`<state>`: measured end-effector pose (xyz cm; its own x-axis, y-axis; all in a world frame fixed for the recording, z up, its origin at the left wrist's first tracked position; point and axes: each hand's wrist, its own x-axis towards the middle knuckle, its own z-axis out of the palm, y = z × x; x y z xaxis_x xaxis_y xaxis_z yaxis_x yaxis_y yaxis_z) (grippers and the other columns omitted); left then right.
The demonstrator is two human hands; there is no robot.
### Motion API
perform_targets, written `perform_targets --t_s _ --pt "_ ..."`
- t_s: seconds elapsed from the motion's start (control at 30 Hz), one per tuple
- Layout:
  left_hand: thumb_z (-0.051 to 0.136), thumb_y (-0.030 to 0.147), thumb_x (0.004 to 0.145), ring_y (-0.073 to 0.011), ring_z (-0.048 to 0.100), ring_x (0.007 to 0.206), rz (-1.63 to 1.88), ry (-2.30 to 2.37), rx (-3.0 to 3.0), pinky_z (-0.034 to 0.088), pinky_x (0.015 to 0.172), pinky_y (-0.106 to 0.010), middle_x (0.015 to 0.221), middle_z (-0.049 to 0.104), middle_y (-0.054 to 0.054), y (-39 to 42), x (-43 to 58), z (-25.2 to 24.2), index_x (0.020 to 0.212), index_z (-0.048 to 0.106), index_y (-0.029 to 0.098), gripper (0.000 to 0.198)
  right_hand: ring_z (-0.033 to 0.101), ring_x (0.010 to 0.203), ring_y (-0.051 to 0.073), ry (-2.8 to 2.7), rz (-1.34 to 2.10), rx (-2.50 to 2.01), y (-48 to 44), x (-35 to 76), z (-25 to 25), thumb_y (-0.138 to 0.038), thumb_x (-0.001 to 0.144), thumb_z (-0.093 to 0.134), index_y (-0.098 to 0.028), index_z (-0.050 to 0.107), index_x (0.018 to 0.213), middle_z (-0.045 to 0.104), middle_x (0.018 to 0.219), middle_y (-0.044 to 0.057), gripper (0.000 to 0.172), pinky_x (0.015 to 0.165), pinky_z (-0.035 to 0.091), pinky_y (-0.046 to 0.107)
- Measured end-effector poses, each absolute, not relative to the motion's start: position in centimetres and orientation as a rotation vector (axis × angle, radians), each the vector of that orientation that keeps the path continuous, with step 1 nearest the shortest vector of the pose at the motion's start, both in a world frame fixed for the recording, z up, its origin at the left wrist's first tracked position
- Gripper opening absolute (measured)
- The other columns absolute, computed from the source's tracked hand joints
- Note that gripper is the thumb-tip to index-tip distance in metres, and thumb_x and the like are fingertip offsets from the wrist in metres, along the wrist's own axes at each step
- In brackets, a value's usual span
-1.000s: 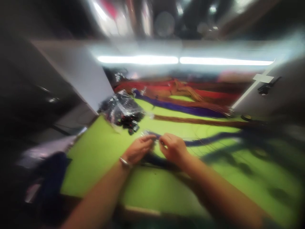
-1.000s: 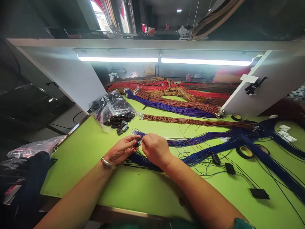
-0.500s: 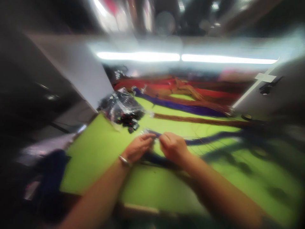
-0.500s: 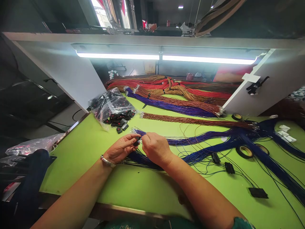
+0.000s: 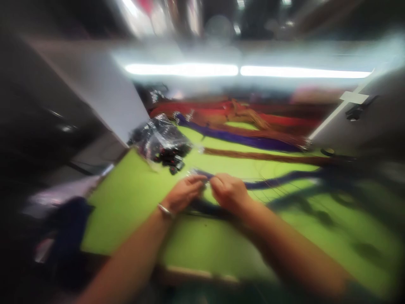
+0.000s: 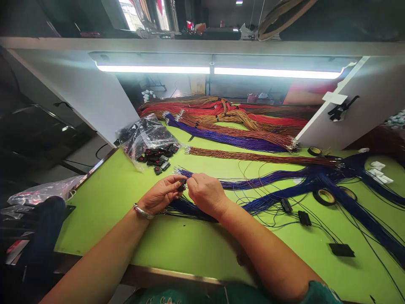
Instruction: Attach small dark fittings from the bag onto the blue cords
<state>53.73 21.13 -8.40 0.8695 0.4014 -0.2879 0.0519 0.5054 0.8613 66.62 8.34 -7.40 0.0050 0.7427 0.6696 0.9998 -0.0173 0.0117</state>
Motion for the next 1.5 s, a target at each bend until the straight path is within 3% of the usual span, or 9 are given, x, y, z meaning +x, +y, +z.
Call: perform_targets --t_s 0.3,0.77,1.03,1.17,1.37,1.5 --pt "0.074 0.024 0.067 -0.0057 0.051 0.065 0.249 0.459 1.021 0.040 0.059 -0.018 0.083 0.060 -0.003 20.9 54.0 -8.9 0.094 0.067 0.015 0.029 0.052 0.068 0.012 -1.654 -0.299 -1.827 8.5 66.5 -9.1 -0.022 0.088 0.044 -0.017 0.057 0.081 0.060 0.073 0.003 0.016 0.061 0.035 0.023" --pt "0.074 0.026 0.068 -0.0072 0.050 0.061 0.243 0.478 1.085 0.039 0.056 -0.020 0.078 0.059 -0.004 20.4 54.2 -8.8 0.094 0.066 0.012 0.030 0.050 0.059 0.013 -1.627 -0.284 -1.798 8.6 66.2 -9.5 -0.019 0.086 0.044 -0.016 0.056 0.073 0.059 0.067 0.003 0.018 0.059 0.036 0.024" --pt "0.076 0.024 0.065 -0.0090 0.054 0.066 0.401 0.481 1.099 0.042 0.061 -0.021 0.082 0.064 -0.005 20.0 54.4 -8.3 0.090 0.068 0.014 0.027 0.052 0.064 0.012 -1.569 -0.087 -1.791 8.5 66.7 -8.2 -0.019 0.084 0.048 -0.017 0.058 0.074 0.062 0.071 0.003 0.014 0.061 0.038 0.023" --pt "0.075 0.025 0.066 -0.0075 0.054 0.064 0.465 0.503 1.001 0.042 0.059 -0.020 0.081 0.064 -0.004 19.7 54.3 -7.7 0.090 0.068 0.014 0.028 0.051 0.058 0.010 -1.421 0.197 -1.818 8.7 67.5 -5.9 -0.024 0.082 0.052 -0.016 0.060 0.072 0.062 0.066 0.000 0.015 0.057 0.039 0.021" --pt "0.079 0.024 0.061 -0.0064 0.055 0.063 0.429 0.522 0.887 0.043 0.059 -0.019 0.079 0.063 -0.003 19.7 54.2 -7.1 0.089 0.066 0.013 0.033 0.058 0.081 0.015 -1.517 0.178 -2.204 13.2 72.4 -4.3 -0.024 0.081 0.052 -0.019 0.066 0.084 0.067 0.088 0.003 0.015 0.073 0.041 0.024" --pt "0.078 0.026 0.061 -0.0049 0.052 0.056 0.424 0.546 0.885 0.036 0.050 -0.017 0.076 0.062 -0.003 20.0 54.2 -7.5 0.092 0.065 0.013 0.035 0.058 0.084 0.018 -1.520 0.110 -2.569 17.4 75.3 -6.3 -0.024 0.082 0.051 -0.018 0.065 0.095 0.063 0.099 0.008 0.019 0.071 0.041 0.026"
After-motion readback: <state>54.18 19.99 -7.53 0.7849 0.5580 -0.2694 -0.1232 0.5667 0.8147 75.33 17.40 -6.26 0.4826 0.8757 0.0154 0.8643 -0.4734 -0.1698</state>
